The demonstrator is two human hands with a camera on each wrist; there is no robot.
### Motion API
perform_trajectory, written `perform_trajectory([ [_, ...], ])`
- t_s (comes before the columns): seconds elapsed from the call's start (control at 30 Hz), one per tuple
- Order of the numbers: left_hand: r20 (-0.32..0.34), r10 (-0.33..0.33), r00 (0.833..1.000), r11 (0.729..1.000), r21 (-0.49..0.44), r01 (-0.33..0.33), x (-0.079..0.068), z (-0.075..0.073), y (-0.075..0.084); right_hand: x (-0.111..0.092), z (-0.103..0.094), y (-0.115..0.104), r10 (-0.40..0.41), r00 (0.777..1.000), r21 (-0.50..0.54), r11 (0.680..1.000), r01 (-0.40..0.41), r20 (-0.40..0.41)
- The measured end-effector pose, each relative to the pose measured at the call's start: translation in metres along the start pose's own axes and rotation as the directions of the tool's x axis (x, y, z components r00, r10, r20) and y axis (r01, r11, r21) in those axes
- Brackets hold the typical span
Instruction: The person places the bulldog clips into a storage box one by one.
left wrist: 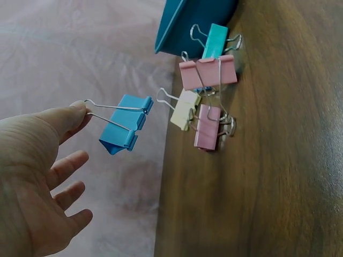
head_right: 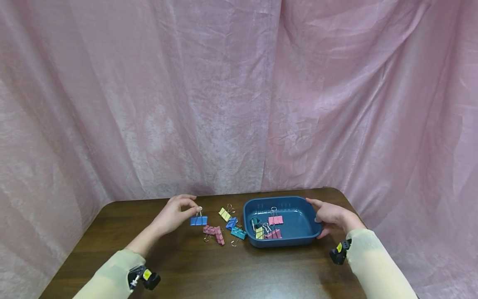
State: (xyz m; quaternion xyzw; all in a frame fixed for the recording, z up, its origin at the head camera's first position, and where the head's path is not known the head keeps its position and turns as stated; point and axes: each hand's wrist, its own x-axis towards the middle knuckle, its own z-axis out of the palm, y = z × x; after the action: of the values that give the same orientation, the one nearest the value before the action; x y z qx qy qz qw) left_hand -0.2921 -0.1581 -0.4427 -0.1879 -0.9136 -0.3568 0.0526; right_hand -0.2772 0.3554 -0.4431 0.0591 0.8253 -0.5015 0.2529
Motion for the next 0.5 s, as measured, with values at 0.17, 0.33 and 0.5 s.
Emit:
perform_trajectory([
  [0.17,0.004,0.001,1.000,1.000,-0.007,-0.001,0.001,0.001,0.006,-0.001,0.000,0.000,-0.003,1.000,-0.001,1.000,0.003,0.006],
  [0.33,0.001,0.019,1.000,1.000,-0.009,-0.019,0.002,0.001,0.013,-0.001,-0.001,-0.001,-0.004,1.000,0.004,1.000,0.004,0.013],
  [0.5,0.004,0.035,0.999,0.999,-0.014,-0.035,0.004,0.002,0.021,-0.001,-0.001,-0.001,-0.007,1.000,0.008,1.000,0.006,0.016],
])
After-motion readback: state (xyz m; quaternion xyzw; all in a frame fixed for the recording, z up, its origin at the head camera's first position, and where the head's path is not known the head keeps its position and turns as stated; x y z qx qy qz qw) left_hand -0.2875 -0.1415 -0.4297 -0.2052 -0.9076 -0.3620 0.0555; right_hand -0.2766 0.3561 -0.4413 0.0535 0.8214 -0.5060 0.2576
